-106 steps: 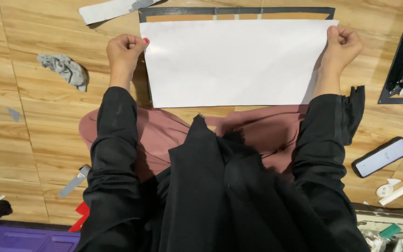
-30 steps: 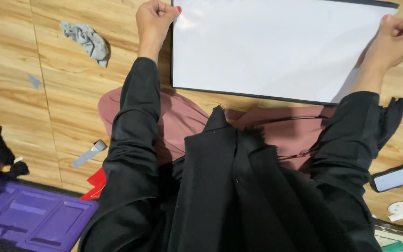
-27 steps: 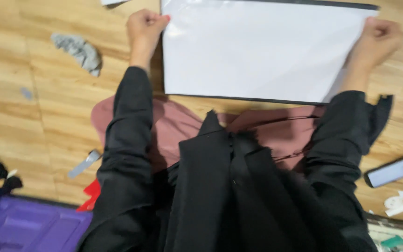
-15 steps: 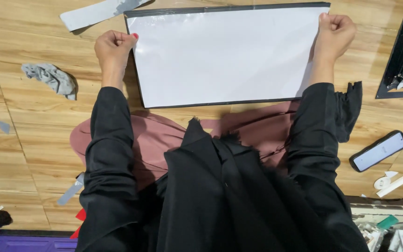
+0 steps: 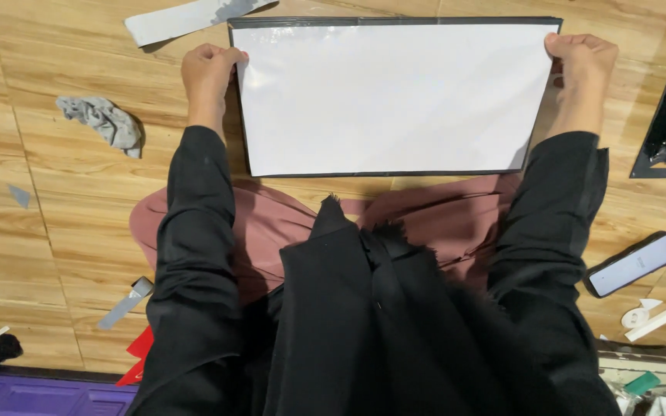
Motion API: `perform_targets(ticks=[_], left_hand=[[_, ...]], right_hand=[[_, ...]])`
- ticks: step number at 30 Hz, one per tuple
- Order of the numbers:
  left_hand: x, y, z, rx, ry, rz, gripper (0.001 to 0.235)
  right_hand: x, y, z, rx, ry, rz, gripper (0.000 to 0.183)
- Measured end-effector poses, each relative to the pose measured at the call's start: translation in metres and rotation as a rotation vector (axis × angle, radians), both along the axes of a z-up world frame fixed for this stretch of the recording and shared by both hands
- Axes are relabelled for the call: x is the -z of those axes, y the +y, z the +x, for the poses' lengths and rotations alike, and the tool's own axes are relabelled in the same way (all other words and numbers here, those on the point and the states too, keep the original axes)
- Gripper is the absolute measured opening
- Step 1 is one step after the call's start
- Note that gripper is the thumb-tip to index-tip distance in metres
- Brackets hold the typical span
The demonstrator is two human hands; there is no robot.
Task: The person sits on the floor and wipes a rectangular frame with a black cloth. They then place a white sheet of paper inside the frame, smooth it out, and wipe the surface again with the cloth.
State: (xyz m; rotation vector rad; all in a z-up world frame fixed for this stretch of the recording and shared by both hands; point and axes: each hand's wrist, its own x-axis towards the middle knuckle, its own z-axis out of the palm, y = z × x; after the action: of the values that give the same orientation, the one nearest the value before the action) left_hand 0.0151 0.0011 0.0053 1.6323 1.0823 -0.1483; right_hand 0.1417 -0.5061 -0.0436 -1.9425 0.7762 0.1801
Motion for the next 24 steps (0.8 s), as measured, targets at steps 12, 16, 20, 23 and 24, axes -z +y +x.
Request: perform_targets(ticks=[12, 16, 20, 23, 24], left_hand=[[0.026, -0.001, 0.002, -0.031, -0.236, 0.653, 0.021], [-0.02, -0.085, -0.013, 0.292, -0.719, 0.851, 0.046], [-0.036, -0.124, -0.033, 1.152, -0.215, 0.832, 0.067], [-0.042, -0.122, -0.037, 1.296, 0.042, 0.86, 0.07], [-0.044, -0.12, -0.033, 1.285, 0.054, 0.877, 0.069]], right_hand=[[-0.035, 0.017, -0.032, -0.096, -0.62, -0.677, 0.028], [0.103, 0.112, -0.096, -0.647, 0.229, -1.726, 0.045], [-0.028, 0.204, -0.138, -0.966, -0.301, -0.757, 0.07], [-0.007, 0.152, -0.13, -0.818, -0.304, -0.743, 0.077], [-0.003, 0.131, -0.121, -0.712, -0.333, -0.771, 0.078]])
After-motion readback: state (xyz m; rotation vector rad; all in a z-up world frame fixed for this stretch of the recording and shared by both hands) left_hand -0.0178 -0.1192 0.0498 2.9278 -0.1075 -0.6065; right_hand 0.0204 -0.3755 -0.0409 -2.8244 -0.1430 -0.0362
